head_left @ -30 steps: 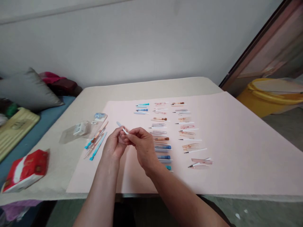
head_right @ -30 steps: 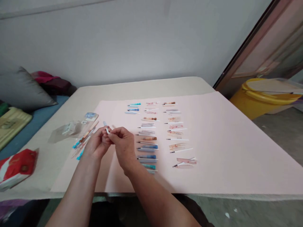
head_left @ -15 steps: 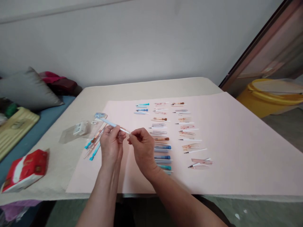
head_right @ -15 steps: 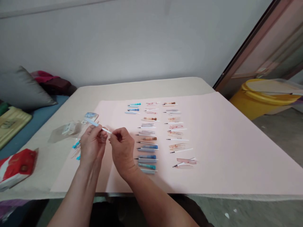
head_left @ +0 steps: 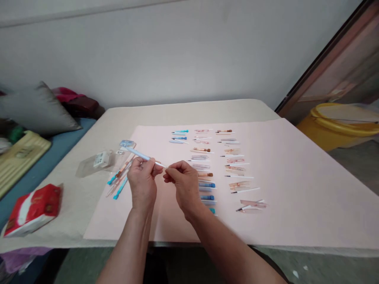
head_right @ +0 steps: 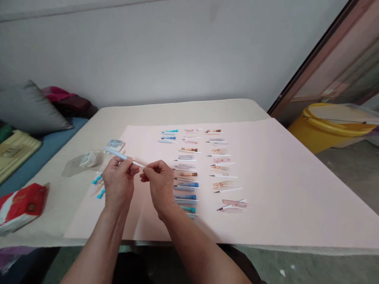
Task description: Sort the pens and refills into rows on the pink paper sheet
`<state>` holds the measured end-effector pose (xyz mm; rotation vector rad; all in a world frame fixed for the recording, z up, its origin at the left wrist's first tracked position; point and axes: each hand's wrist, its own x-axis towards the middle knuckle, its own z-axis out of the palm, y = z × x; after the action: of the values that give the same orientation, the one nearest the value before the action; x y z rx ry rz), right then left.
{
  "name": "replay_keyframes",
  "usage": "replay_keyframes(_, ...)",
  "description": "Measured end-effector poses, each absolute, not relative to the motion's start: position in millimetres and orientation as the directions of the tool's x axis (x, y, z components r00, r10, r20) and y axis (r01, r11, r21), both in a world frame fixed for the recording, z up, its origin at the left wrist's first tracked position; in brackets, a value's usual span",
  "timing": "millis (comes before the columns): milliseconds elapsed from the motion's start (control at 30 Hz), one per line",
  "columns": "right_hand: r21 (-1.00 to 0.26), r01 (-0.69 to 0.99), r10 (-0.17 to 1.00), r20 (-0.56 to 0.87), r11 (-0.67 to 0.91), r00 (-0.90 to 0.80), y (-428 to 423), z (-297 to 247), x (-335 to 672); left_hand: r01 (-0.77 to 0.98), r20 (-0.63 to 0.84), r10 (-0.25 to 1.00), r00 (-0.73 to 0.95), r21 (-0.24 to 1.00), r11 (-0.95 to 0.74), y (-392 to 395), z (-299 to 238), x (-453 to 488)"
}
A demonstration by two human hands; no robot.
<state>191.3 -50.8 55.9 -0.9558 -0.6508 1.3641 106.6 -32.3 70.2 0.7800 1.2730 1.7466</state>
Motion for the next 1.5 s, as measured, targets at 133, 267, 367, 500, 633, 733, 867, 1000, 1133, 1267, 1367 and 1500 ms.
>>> replay_keyframes(133, -0.785, -0.604, 0.973, -0.221, -0.134, 0.072, -51, 58, 190, -0.251, 0.019, 0.879, -0.477, 0.955, -0.157, -33, 70, 106)
replay_keyframes(267, -0.944, -0.327, 0.981, -0.026, 0.04, 0.195, -52, 49, 188, -0.267, 0.01, 0.872, -0.49, 0.95, -0.161, -35, 70, 106)
replay_keyframes(367, -0.969, 0.027, 0.931, 0.244, 0.246, 0.271, -53, 41, 189, -0.276, -0.002, 0.87, -0.492, 0.949, -0.154, -36, 68, 106)
replay_keyframes(500, -0.922, 0.186, 0.885, 0.381, 0.34, 0.27, -53, 37, 191, -0.285, -0.013, 0.879, -0.476, 0.948, -0.14, -36, 68, 106)
replay_keyframes(633, -0.976, -0.189, 0.968, 0.062, 0.11, 0.242, -53, 46, 189, -0.283, -0.017, 0.885, -0.466, 0.95, -0.13, -35, 67, 105)
replay_keyframes(733, -0.855, -0.511, 0.97, -0.191, -0.089, 0.152, -54, 56, 186, -0.28, -0.014, 0.887, -0.462, 0.951, -0.131, -35, 66, 104)
replay_keyframes(867, -0.753, -0.637, 0.95, -0.296, -0.168, 0.099, -56, 61, 184, -0.258, 0.0, 0.885, -0.465, 0.957, -0.136, -38, 66, 106)
replay_keyframes(1000, -0.94, -0.34, 0.968, -0.069, 0.017, 0.24, -57, 50, 185, -0.246, 0.001, 0.882, -0.472, 0.96, -0.133, -40, 67, 109)
replay_keyframes(1133, -0.968, 0.073, 0.92, 0.249, 0.238, 0.301, -58, 38, 188, -0.251, -0.005, 0.889, -0.459, 0.96, -0.124, -41, 66, 108)
replay_keyframes(1267, -0.984, -0.043, 0.943, 0.154, 0.174, 0.293, -56, 39, 188, -0.266, -0.021, 0.894, -0.447, 0.958, -0.11, -40, 64, 106)
replay_keyframes(1367, -0.917, -0.398, 0.968, -0.117, -0.019, 0.222, -56, 48, 185, -0.265, -0.025, 0.894, -0.447, 0.958, -0.106, -40, 64, 106)
replay_keyframes(1500, -0.766, -0.627, 0.942, -0.299, -0.142, 0.151, -57, 57, 182, -0.24, -0.008, 0.89, -0.456, 0.964, -0.114, -41, 66, 108)
